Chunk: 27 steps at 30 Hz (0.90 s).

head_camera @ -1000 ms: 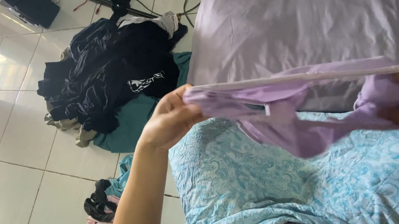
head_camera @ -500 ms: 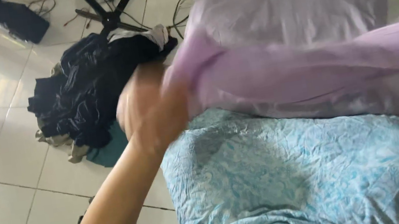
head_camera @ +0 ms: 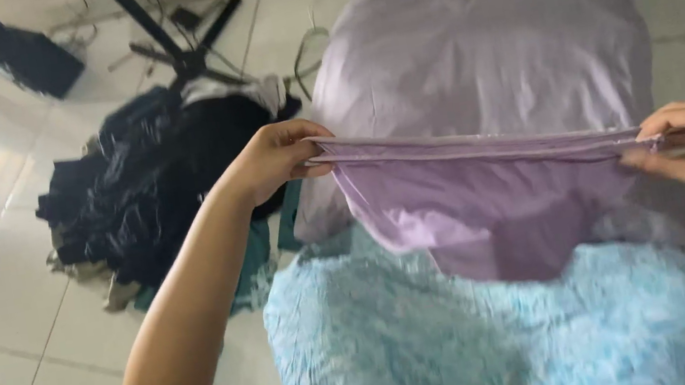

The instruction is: Ironing and folding several pairs of underwear on a pillow placed on the floor.

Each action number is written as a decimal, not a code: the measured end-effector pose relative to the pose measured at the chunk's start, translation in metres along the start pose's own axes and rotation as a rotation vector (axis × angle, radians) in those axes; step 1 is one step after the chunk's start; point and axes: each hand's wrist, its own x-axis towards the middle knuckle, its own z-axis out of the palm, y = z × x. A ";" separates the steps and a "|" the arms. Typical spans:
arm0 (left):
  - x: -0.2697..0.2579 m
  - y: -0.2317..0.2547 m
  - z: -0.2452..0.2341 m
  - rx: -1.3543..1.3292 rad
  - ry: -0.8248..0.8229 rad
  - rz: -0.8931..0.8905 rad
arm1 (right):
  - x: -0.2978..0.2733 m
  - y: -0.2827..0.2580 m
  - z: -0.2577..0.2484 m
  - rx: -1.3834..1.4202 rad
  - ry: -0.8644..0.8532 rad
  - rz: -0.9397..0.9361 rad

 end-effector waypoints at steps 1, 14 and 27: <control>0.005 0.008 -0.001 0.006 0.002 0.016 | 0.006 -0.008 -0.002 -0.002 0.013 -0.011; 0.023 -0.121 0.012 0.626 -0.093 0.317 | -0.007 0.024 0.070 -0.395 0.008 0.034; 0.147 -0.165 -0.005 0.408 0.083 0.059 | 0.070 0.093 0.091 0.034 0.088 0.014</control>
